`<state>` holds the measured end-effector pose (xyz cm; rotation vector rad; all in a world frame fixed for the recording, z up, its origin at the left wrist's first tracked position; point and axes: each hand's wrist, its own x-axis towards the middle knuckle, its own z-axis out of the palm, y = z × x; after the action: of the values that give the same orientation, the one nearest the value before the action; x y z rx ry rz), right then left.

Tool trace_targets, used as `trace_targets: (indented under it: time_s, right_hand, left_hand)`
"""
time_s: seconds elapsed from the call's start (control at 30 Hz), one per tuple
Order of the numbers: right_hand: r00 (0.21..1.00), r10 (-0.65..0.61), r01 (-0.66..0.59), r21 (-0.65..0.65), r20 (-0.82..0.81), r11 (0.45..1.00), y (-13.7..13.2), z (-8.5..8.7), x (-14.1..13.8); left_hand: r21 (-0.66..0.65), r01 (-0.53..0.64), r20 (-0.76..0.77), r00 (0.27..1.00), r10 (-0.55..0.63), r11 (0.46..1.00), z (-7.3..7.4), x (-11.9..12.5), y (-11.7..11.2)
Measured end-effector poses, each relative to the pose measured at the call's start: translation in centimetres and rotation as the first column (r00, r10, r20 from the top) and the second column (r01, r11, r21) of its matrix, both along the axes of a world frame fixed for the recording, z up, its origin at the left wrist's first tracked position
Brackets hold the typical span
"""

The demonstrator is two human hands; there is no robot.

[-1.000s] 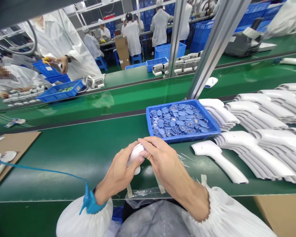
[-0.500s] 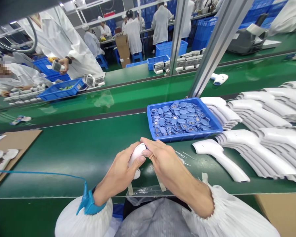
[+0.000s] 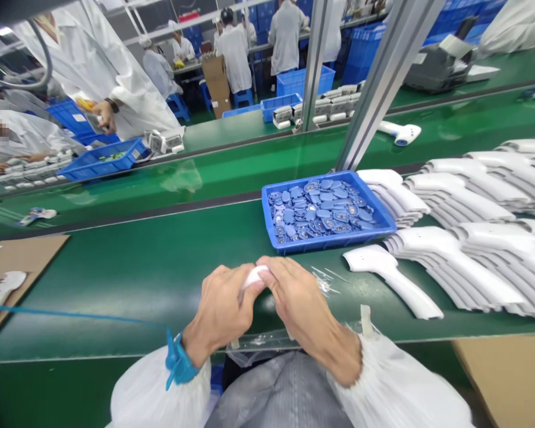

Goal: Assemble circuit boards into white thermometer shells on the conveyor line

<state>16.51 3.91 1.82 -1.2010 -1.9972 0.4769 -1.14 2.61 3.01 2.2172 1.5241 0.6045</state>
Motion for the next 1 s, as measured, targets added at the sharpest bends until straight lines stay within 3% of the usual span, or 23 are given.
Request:
trace_targets:
  time_s: [0.07,0.1,0.2,0.27,0.37,0.47,0.53,0.57,0.6,0.63,0.7,0.73,0.77,0.8,0.83,0.87,0.9,0.93,1.0]
  right_hand:
    - [1.000,-0.026,0.026,-0.031,0.012,0.999,-0.7,-0.5,0.6]
    - [1.000,-0.023,0.024,-0.051,0.020,0.998,-1.0,-0.6,1.0]
    - [0.999,0.015,-0.008,-0.129,0.049,0.992,-2.1,-0.5,1.8]
    - [0.995,0.057,-0.040,-0.191,0.086,0.981,-2.9,-0.6,1.6]
    - [0.988,0.044,-0.020,-0.162,0.149,0.987,-3.9,-1.1,0.4]
    - [0.996,-0.024,0.032,-0.093,0.085,0.995,-4.2,-1.8,-0.5]
    - [0.999,-0.049,0.045,-0.209,-0.010,0.977,-3.7,-2.1,-0.5]
    - [0.995,-0.083,0.060,-0.329,-0.057,0.942,-3.3,-2.3,-0.4]
    - [0.985,-0.146,0.083,-0.484,-0.094,0.871,-2.8,-2.4,-0.1]
    - [0.968,-0.223,0.095,-0.654,-0.115,0.750,-2.4,-2.5,0.1]
    - [0.940,-0.324,0.051,-0.900,-0.103,0.432,-1.7,-3.0,0.3]
    - [0.947,-0.310,0.016,-0.947,-0.089,0.320,-1.5,-3.3,0.3]
    - [0.963,-0.254,-0.008,-0.955,-0.087,0.298,-1.5,-3.6,0.1]
    - [0.980,-0.172,-0.023,-0.925,-0.095,0.378,-1.5,-4.0,-0.1]
    - [0.993,-0.084,-0.030,-0.847,-0.088,0.530,-1.6,-4.4,-0.3]
    - [0.998,-0.003,-0.043,-0.718,-0.062,0.695,-1.8,-4.9,-0.5]
    - [0.998,0.060,-0.065,-0.559,-0.026,0.826,-2.0,-5.4,-0.7]
    - [0.994,0.104,-0.089,-0.410,0.014,0.908,-2.1,-6.0,-0.9]
    - [0.988,0.127,-0.104,-0.231,0.086,0.967,-2.3,-7.2,-1.1]
  left_hand:
    - [0.103,-0.033,0.026,0.999,0.031,0.994,-0.7,0.0,-0.5]
    - [0.158,-0.109,0.068,0.993,0.100,0.981,-1.1,0.1,-0.8]
    - [0.200,-0.444,0.195,0.892,0.408,0.874,-2.7,0.3,-1.4]
    - [0.202,-0.547,0.220,0.834,0.507,0.812,-3.7,0.7,-1.2]
    - [0.295,-0.492,0.229,0.869,0.439,0.819,-4.5,1.0,-0.1]
    - [0.308,-0.406,0.217,0.911,0.352,0.861,-4.1,0.5,0.7]
    - [0.240,-0.400,0.242,0.907,0.345,0.884,-3.4,0.0,0.6]
    - [0.210,-0.404,0.283,0.897,0.340,0.891,-3.2,-0.1,0.3]
    - [0.189,-0.401,0.342,0.882,0.323,0.896,-3.0,-0.2,-0.1]
    - [0.189,-0.399,0.412,0.862,0.297,0.897,-3.1,-0.3,-0.4]
    - [0.236,-0.448,0.530,0.803,0.272,0.862,-3.7,-0.2,-0.7]
    - [0.249,-0.502,0.563,0.771,0.298,0.828,-4.1,-0.1,-0.6]
    - [0.238,-0.563,0.578,0.737,0.350,0.791,-4.6,0.0,-0.3]
    - [0.207,-0.613,0.578,0.705,0.411,0.762,-5.0,0.0,0.2]
    - [0.154,-0.642,0.563,0.682,0.467,0.751,-5.4,0.1,0.8]
    - [0.085,-0.647,0.534,0.672,0.514,0.758,-5.6,0.2,1.5]
    - [0.015,-0.633,0.488,0.680,0.547,0.774,-5.6,0.3,2.3]
    - [-0.041,-0.612,0.427,0.704,0.568,0.790,-5.6,0.5,3.1]
    - [-0.093,-0.572,0.289,0.768,0.572,0.815,-5.5,0.8,4.5]
